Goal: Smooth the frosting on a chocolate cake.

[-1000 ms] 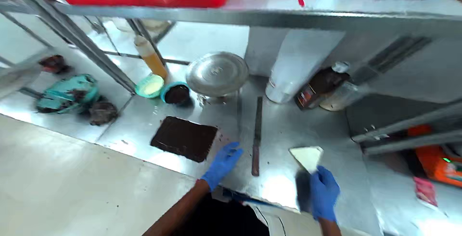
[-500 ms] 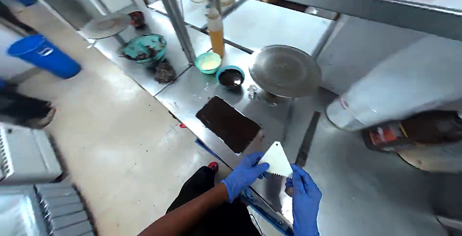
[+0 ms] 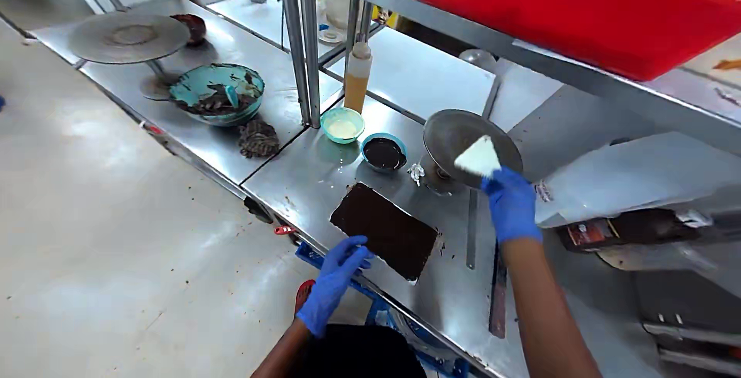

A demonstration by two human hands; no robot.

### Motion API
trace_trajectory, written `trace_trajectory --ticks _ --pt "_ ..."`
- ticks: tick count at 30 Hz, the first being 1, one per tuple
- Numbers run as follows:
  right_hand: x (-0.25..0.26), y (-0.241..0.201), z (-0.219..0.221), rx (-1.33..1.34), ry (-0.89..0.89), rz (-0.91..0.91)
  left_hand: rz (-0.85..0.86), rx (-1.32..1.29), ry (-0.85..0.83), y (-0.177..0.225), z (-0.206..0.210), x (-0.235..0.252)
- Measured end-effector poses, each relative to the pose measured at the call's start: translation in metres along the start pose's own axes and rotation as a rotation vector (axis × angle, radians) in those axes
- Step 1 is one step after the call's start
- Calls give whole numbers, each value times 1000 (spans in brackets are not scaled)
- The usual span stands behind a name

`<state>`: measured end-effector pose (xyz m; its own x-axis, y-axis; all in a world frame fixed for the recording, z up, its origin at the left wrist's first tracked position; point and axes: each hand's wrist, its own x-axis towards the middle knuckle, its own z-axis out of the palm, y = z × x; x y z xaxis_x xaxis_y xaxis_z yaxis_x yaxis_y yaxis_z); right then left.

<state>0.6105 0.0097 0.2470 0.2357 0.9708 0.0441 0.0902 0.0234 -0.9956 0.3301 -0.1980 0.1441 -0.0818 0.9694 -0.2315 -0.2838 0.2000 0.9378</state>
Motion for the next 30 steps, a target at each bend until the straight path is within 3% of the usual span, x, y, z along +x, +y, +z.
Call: trace_trajectory --ticks 3,5,9,11,16,19,22,24,27,30 --pt "61 2 19 -129 131 54 -2 41 92 -5 -59 3" --pt "73 2 22 -292 150 92 -24 96 157 -9 -94 8" --pt "32 -6 -9 -452 307 -24 -35 220 150 -10 -145 31" --pt "-7 15 -34 -618 384 -43 -44 252 125 -10 -159 46" --pt "-81 128 -57 -1077 181 323 -52 333 24 -5 -169 77" --pt "-90 172 -50 -1236 168 448 -66 367 -48 -4 -164 85" --pt "-88 164 -52 -1267 142 338 -70 398 -111 3 -156 84" --pt "-99 153 -68 -1263 240 248 -68 444 -125 8 -156 76" --pt "-120 163 -105 -1244 430 426 -69 468 -82 6 -162 62" --pt "-134 186 -122 -1247 363 521 -123 436 17 4 -159 46"
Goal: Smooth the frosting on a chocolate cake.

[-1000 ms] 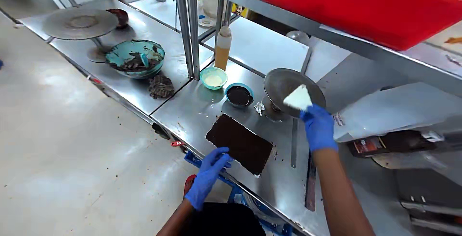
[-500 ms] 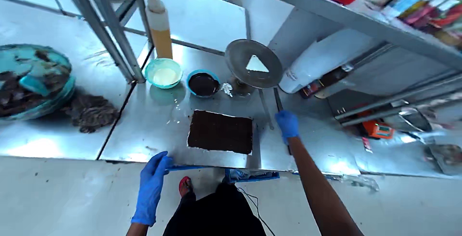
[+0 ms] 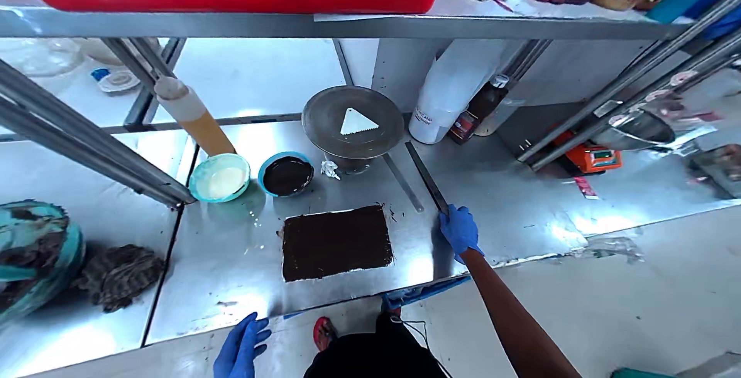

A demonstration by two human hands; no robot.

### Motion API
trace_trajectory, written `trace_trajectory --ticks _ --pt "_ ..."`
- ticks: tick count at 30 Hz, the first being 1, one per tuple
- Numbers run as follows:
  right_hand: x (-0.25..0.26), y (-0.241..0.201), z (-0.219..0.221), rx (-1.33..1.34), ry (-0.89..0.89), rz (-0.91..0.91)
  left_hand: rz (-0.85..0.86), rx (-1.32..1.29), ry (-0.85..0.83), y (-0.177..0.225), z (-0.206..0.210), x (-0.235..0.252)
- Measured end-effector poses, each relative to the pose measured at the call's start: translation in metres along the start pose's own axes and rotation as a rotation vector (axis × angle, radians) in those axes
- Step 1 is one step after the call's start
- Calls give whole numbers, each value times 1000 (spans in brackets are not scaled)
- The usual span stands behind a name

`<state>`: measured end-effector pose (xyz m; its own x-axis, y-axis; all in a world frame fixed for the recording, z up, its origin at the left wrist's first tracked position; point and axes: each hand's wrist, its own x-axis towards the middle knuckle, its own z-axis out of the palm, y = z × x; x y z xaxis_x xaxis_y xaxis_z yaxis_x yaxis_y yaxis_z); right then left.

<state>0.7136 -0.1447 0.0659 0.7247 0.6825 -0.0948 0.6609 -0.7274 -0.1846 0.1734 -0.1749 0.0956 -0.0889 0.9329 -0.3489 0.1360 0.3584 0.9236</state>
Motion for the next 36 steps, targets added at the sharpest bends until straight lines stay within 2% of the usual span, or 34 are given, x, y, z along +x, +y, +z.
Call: trace_trajectory --ticks 4,8,12,16,22,26,29,32,36 --pt "34 -11 20 109 1 -115 -46 -32 80 4 20 -17" --pt "71 -65 14 199 -31 -230 -9 -4 90 17 47 -22" --pt "72 -103 16 153 -89 -335 8 46 85 30 66 -28" --pt "64 -106 21 79 -93 -397 7 52 108 28 75 -33" --pt "96 -101 19 -36 -134 -632 -8 50 139 24 93 -38" --pt "114 -109 7 12 -178 -618 8 55 165 28 101 -42" --pt "115 -118 -4 -64 -225 -603 2 31 195 25 101 -43" --pt "129 -120 2 -146 -220 -649 -10 14 216 17 99 -49" --pt "171 -124 8 -169 -185 -772 -21 -5 234 12 101 -55"
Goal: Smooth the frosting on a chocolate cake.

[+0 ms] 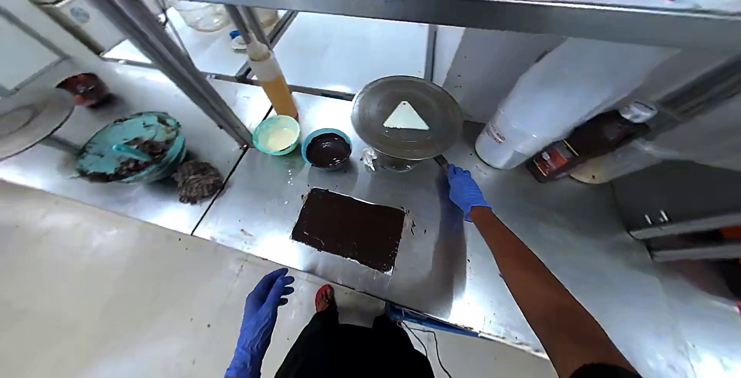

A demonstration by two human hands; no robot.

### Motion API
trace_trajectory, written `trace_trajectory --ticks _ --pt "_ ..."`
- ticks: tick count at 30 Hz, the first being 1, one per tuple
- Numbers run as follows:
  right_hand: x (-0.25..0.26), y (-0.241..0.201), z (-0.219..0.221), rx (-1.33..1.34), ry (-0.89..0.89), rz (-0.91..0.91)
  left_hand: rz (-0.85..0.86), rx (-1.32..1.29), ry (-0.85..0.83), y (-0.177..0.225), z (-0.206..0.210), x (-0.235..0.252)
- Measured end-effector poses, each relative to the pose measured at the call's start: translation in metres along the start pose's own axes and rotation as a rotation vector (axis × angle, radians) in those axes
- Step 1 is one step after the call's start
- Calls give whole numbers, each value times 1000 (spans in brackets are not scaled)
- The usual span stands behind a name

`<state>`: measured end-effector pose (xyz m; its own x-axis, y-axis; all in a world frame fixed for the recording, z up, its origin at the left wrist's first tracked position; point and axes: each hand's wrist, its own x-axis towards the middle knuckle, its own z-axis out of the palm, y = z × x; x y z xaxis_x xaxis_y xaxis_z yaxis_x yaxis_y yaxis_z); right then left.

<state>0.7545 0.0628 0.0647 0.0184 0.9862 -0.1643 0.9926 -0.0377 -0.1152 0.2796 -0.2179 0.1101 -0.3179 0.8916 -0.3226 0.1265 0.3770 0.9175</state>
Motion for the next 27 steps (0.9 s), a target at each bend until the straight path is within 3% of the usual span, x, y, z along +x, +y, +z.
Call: trace_trajectory --ticks 9,12,16,21,24,27 --pt "49 35 -13 42 87 -203 -47 58 25 4 -18 -17" --pt "52 45 7 89 287 -234 19 252 53 10 -35 6" --pt "-28 -6 -26 341 401 -42 162 694 114 36 -81 110" --pt "-134 -54 -12 535 506 20 115 837 331 47 -142 268" --pt "-192 -76 -13 594 524 80 52 824 343 39 -164 314" --pt "-248 -94 -11 679 603 199 108 815 342 28 -183 328"
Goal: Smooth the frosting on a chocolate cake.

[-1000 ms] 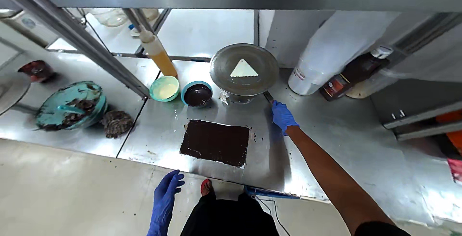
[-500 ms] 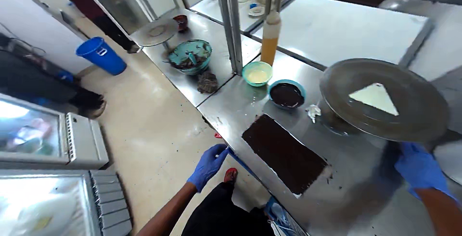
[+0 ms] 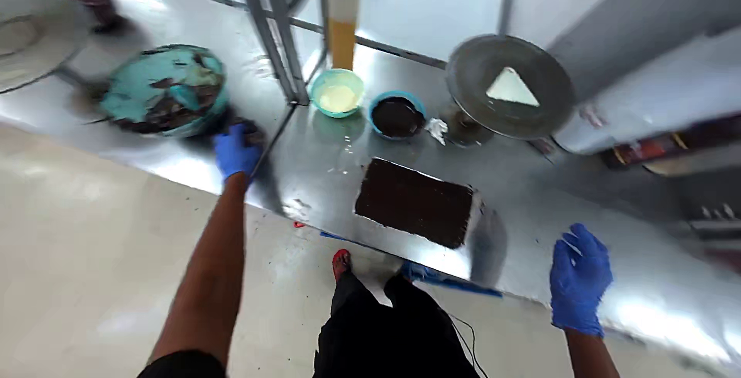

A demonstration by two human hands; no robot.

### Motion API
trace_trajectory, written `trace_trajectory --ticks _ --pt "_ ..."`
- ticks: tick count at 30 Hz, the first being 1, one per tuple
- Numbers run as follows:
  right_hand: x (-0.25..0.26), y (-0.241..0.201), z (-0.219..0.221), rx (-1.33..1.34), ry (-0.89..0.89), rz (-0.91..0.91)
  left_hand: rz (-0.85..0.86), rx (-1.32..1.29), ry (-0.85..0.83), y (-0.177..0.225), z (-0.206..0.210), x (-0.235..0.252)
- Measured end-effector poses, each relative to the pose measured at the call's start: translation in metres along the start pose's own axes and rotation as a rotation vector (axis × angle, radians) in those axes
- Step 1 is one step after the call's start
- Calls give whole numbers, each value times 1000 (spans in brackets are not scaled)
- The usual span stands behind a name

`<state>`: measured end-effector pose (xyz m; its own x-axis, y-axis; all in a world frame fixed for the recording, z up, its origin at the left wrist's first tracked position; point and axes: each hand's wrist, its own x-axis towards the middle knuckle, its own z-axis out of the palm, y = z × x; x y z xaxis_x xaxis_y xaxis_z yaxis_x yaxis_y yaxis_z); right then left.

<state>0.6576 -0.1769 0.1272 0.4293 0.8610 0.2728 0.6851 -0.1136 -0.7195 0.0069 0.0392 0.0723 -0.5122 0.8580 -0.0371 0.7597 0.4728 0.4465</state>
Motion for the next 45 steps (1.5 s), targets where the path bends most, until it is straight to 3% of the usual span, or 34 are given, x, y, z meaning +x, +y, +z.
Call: trace_trajectory --ticks 4,6,9,13,14,17,18,20,24,26,27,29,32,34,37,39,41,43,45 --pt "-60 -17 -24 77 71 241 143 -302 51 3 -22 -42" --pt "-77 -36 -22 178 26 349 207 -569 20 31 -39 -96" --pt "-87 -70 -4 453 -153 501 190 -830 -174 94 -48 -208" --pt "-83 -95 21 973 -470 604 261 -889 -647 192 0 -349" --pt "-82 -95 19 1021 -453 625 358 -849 -805 212 14 -379" --pt "-73 -73 -6 866 -93 737 718 -694 -1181 251 29 -436" --pt "-66 -57 -17 773 -34 703 784 -654 -1206 258 28 -447" --pt "-56 -15 -28 521 -36 452 808 -592 -1212 262 27 -460" --pt "-38 50 -2 -191 -491 -164 669 -434 -1068 237 38 -478" --pt "-15 72 24 -364 -685 -360 583 -396 -1022 225 42 -489" --pt "7 85 32 -386 -698 -417 540 -394 -1017 222 41 -493" --pt "70 113 32 -383 -611 -414 485 -386 -989 220 38 -501" --pt "165 160 1 -461 -448 -220 444 -396 -912 217 27 -512" --pt "201 171 -27 -506 -364 -91 425 -453 -880 210 26 -517" --pt "163 130 -49 -409 -260 7 346 -488 -886 202 34 -522" --pt "93 92 -34 -312 -335 -106 344 -479 -921 207 41 -525" --pt "28 78 -7 -316 -561 -337 432 -396 -974 218 42 -522" --pt "7 99 2 -355 -671 -521 506 -334 -1000 222 40 -517" --pt "46 144 -22 -376 -564 -459 536 -342 -964 222 38 -507"
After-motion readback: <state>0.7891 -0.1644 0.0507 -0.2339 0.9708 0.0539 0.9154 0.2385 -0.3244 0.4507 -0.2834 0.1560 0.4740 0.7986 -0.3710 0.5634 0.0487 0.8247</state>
